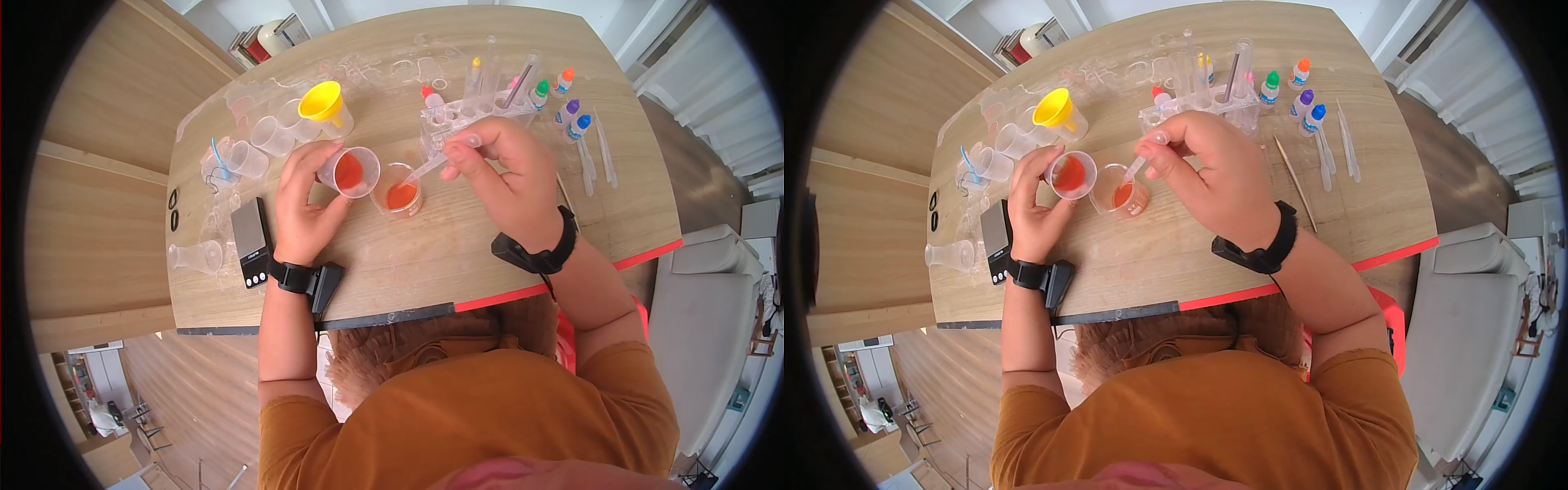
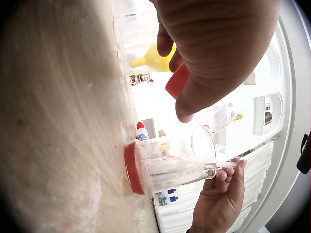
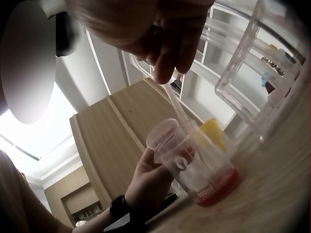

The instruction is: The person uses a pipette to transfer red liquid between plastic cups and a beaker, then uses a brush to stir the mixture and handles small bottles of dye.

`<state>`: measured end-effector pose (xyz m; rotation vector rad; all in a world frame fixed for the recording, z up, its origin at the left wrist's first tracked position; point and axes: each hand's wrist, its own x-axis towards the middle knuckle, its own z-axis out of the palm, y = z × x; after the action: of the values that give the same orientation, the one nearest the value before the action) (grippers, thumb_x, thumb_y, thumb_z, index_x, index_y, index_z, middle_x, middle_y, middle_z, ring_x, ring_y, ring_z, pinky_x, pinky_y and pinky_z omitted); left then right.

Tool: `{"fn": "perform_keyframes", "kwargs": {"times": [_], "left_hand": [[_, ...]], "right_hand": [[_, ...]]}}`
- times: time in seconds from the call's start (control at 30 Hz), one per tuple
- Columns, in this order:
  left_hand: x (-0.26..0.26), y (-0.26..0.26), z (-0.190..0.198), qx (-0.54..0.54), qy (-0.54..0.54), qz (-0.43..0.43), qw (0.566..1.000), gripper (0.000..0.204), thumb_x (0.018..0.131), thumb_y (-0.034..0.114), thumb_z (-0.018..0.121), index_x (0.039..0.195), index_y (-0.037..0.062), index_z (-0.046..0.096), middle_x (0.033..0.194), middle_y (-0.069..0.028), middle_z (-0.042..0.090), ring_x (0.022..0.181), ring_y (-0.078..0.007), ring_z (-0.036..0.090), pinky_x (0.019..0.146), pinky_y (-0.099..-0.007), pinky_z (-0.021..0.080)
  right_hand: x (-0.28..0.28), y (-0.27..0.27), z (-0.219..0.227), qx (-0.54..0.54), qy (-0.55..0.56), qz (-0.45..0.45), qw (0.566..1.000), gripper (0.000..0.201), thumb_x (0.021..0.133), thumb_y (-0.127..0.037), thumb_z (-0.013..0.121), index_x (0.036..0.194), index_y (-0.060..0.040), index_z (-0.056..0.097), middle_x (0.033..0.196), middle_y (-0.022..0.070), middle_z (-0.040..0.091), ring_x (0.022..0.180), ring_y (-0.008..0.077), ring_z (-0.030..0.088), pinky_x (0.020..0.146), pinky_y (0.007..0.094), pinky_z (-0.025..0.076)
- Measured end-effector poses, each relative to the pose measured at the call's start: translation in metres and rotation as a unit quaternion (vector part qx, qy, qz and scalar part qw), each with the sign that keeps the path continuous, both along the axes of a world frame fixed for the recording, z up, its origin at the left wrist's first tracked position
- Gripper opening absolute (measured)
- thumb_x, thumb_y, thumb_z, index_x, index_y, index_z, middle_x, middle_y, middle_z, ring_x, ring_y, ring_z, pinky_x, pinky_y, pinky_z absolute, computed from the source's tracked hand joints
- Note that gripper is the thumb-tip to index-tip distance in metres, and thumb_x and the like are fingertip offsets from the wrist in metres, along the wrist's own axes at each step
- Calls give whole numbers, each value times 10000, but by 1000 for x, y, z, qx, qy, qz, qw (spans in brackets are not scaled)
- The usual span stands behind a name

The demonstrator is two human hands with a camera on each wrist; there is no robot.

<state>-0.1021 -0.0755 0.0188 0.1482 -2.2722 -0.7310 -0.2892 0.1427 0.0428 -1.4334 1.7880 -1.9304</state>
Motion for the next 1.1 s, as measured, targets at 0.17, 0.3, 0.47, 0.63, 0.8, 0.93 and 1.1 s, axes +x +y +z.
{"fn": "perform_keyframes", "kwargs": {"times": [0.17,0.3,0.47,0.63,0.8,0.93,1.1], "left_hand": [[0,0,0,-3,0,-2,1000,586,749,-37,828,1313,36,688,1287,-161,703,1166,-320,678,987,-394,551],[0,0,-1,-6,1,0,1000,586,751,-39,825,1315,38,683,1290,-159,703,1172,-321,677,990,-395,551],[0,0,-1,-2,4,-1,1000,577,753,-40,823,1308,41,686,1293,-157,703,1179,-323,676,996,-397,550],[0,2,2,-20,-2,0,1000,560,761,-24,837,1299,49,696,1298,-159,703,1172,-325,681,987,-399,559],[1,2,2,-17,-4,-2,1000,564,767,-13,845,1307,58,698,1303,-156,704,1194,-323,678,1005,-401,553],[2,3,2,-17,-7,3,1000,568,771,-6,850,1312,66,694,1313,-151,705,1214,-322,671,1027,-405,540],[3,2,2,-20,-7,0,1000,561,777,3,852,1311,66,691,1320,-151,703,1216,-326,670,1027,-406,542]], "right_hand": [[-3,-1,-1,-27,39,7,999,88,1008,-88,741,1038,-17,698,937,80,765,756,126,746,711,268,573],[-3,2,4,-64,35,13,997,69,1009,-60,728,1035,-11,686,946,74,760,751,112,726,717,263,572],[-1,5,5,-130,-137,16,982,59,1034,-51,694,1042,7,684,976,70,754,753,108,719,740,246,573],[3,0,4,-100,-130,62,985,122,1020,-57,713,1132,-7,713,1016,76,769,794,124,743,743,252,570],[3,1,5,5,84,55,995,200,987,-78,748,1184,-46,745,1032,80,787,835,156,770,743,296,572],[3,0,8,35,133,80,987,180,981,-115,752,1155,-75,768,970,74,775,843,206,747,749,337,568],[4,0,3,50,132,68,988,168,980,-132,751,1138,-83,780,920,69,760,846,244,713,729,359,555]]}}
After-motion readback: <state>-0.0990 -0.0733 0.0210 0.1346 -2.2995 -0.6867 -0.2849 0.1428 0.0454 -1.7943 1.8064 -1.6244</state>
